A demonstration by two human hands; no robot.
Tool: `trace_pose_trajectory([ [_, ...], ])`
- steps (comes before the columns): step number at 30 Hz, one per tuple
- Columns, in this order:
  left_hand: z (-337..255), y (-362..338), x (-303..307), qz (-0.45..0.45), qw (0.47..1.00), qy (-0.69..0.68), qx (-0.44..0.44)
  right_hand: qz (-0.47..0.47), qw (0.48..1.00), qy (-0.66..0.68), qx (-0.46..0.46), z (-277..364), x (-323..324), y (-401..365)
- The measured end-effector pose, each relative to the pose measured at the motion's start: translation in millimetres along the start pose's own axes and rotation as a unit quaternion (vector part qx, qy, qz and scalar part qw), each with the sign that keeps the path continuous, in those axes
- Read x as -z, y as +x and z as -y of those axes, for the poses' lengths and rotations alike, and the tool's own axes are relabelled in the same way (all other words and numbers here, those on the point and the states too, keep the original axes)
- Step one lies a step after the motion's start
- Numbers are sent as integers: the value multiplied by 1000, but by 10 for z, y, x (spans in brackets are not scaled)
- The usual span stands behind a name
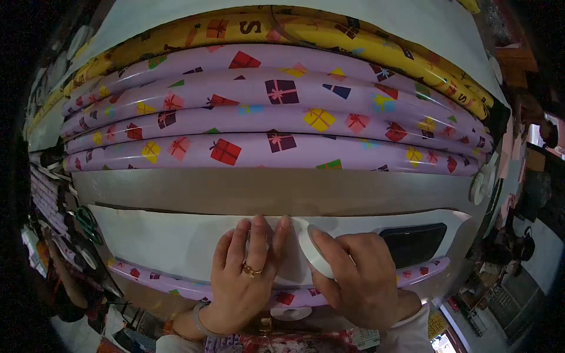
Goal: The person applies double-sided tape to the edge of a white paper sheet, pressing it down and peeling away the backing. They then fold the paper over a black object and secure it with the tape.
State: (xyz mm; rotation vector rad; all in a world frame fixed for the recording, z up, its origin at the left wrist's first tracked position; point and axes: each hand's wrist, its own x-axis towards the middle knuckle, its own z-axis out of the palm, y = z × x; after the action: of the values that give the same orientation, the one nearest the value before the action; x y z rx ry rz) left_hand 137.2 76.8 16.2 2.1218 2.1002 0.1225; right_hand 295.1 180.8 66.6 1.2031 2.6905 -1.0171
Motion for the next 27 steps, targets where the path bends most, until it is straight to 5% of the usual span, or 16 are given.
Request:
trace_pose_trajectory([
  [27, -203, 135, 88, 26, 997, -63, 25, -5, 1000, -4, 14, -20, 1, 39],
])
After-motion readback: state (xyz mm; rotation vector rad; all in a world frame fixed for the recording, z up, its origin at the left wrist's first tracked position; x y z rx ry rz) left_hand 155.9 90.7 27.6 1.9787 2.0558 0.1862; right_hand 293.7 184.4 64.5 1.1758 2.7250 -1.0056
